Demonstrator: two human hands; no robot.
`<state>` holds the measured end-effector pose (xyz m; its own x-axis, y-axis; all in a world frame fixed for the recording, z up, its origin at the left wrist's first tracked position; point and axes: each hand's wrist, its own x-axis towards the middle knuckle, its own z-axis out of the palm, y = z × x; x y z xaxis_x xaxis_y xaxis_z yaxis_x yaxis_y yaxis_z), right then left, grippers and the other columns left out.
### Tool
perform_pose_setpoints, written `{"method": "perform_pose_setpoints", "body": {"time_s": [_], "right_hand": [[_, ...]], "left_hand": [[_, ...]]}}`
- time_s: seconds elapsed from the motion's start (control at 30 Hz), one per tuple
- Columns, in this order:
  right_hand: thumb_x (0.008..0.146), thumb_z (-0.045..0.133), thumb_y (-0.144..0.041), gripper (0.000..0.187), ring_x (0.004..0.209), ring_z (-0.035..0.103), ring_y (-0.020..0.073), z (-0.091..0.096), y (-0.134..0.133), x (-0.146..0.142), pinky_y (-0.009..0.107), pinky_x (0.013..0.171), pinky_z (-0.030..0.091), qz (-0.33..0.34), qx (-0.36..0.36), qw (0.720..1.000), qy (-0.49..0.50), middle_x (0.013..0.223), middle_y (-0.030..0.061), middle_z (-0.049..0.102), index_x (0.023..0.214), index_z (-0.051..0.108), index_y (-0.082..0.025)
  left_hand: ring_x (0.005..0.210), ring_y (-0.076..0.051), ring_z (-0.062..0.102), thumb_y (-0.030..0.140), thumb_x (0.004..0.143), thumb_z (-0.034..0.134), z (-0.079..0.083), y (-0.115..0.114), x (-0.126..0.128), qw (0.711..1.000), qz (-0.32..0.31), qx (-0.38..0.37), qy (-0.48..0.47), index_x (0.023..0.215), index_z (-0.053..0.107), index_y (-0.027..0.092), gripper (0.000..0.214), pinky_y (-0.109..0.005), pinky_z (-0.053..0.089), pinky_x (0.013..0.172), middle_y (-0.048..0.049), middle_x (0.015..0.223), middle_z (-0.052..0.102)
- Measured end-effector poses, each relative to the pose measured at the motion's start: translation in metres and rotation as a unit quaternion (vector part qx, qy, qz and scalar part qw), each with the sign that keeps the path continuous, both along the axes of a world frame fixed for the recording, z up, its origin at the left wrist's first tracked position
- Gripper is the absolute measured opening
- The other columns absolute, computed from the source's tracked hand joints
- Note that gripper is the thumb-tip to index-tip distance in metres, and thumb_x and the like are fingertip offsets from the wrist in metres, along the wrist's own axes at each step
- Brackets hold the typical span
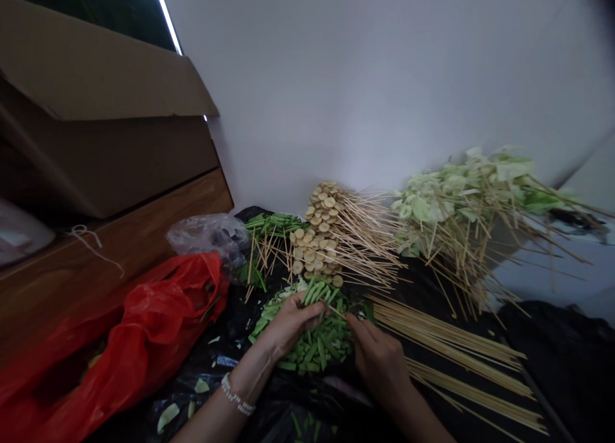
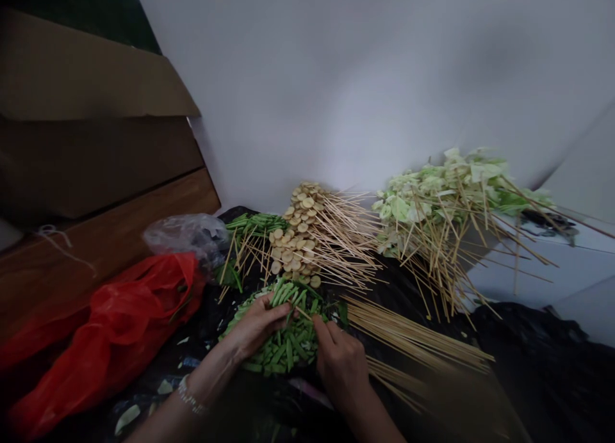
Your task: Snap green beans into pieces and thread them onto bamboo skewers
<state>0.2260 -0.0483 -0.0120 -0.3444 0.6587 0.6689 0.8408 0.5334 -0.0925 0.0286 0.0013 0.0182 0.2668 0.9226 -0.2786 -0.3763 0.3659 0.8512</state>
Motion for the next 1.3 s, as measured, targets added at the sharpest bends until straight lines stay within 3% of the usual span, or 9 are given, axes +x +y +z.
{"method": "perform_pose_setpoints", "body": {"time_s": [0.2, 0.4, 0.63, 0.77, 0.93, 1.13, 1.3], "right_hand": [[0.091, 0.035, -0.008, 0.036, 0.058, 0.062, 0.0123, 0.002, -0.003, -0.005, 0.023, 0.055, 0.042, 0.003, 0.009, 1.000, 0.019, 0.076, 0.0043, 0.067, 0.115, 0.061, -0.011], [0.089, 0.034, -0.006, 0.037, 0.058, 0.064, 0.0128, 0.002, -0.005, -0.007, 0.023, 0.054, 0.044, 0.013, -0.037, 0.999, 0.023, 0.075, 0.0031, 0.066, 0.115, 0.060, -0.012], [0.089, 0.035, -0.006, 0.036, 0.059, 0.063, 0.0132, 0.003, -0.002, -0.004, 0.025, 0.054, 0.043, -0.010, -0.002, 1.000, 0.007, 0.076, 0.0045, 0.067, 0.113, 0.062, -0.012], [0.090, 0.036, -0.007, 0.036, 0.059, 0.063, 0.0129, 0.000, -0.002, -0.004, 0.024, 0.055, 0.043, -0.002, 0.007, 1.000, 0.004, 0.076, 0.0045, 0.066, 0.114, 0.061, -0.011], [0.088, 0.036, -0.006, 0.038, 0.056, 0.061, 0.0123, 0.001, -0.004, -0.005, 0.024, 0.054, 0.042, 0.009, -0.005, 1.000, -0.011, 0.076, 0.0037, 0.066, 0.118, 0.060, -0.011], [0.091, 0.034, -0.009, 0.036, 0.055, 0.060, 0.0122, 0.005, -0.002, -0.006, 0.025, 0.052, 0.040, -0.014, 0.017, 1.000, 0.000, 0.072, 0.0031, 0.065, 0.112, 0.063, -0.012], [0.091, 0.033, -0.007, 0.037, 0.055, 0.059, 0.0114, 0.004, -0.002, -0.005, 0.023, 0.054, 0.040, -0.011, 0.019, 1.000, -0.002, 0.071, 0.0032, 0.064, 0.112, 0.063, -0.011]], "left_hand": [[0.073, -0.014, 0.065, 0.025, 0.055, 0.089, 0.002, -0.005, 0.008, 0.998, 0.013, -0.048, -0.047, 0.077, 0.069, 0.013, 0.032, -0.023, 0.050, 0.070, -0.0032, 0.075, 0.070], [0.065, -0.013, 0.062, 0.025, 0.055, 0.088, -0.003, -0.012, 0.017, 1.000, 0.017, -0.001, -0.021, 0.076, 0.070, 0.012, 0.030, -0.024, 0.049, 0.067, -0.0024, 0.070, 0.069], [0.076, -0.014, 0.065, 0.030, 0.057, 0.088, 0.000, -0.005, 0.010, 0.999, 0.044, -0.008, -0.023, 0.081, 0.072, 0.013, 0.033, -0.022, 0.049, 0.072, -0.0052, 0.081, 0.073], [0.072, -0.012, 0.063, 0.029, 0.056, 0.089, -0.005, -0.002, 0.008, 0.999, 0.039, -0.022, -0.020, 0.076, 0.072, 0.013, 0.030, -0.019, 0.047, 0.067, -0.0050, 0.075, 0.072], [0.057, -0.007, 0.053, 0.027, 0.056, 0.088, -0.009, -0.007, 0.012, 0.999, 0.028, 0.020, -0.010, 0.074, 0.072, 0.012, 0.028, -0.016, 0.042, 0.057, 0.0010, 0.063, 0.064], [0.077, -0.013, 0.063, 0.030, 0.059, 0.087, 0.001, -0.003, 0.009, 0.998, 0.046, -0.007, -0.048, 0.085, 0.073, 0.015, 0.034, -0.021, 0.049, 0.070, -0.0058, 0.086, 0.072], [0.071, -0.010, 0.061, 0.030, 0.061, 0.087, -0.003, 0.001, 0.006, 0.997, 0.055, -0.015, -0.057, 0.071, 0.072, 0.013, 0.025, -0.018, 0.048, 0.068, -0.0041, 0.075, 0.070]]}}
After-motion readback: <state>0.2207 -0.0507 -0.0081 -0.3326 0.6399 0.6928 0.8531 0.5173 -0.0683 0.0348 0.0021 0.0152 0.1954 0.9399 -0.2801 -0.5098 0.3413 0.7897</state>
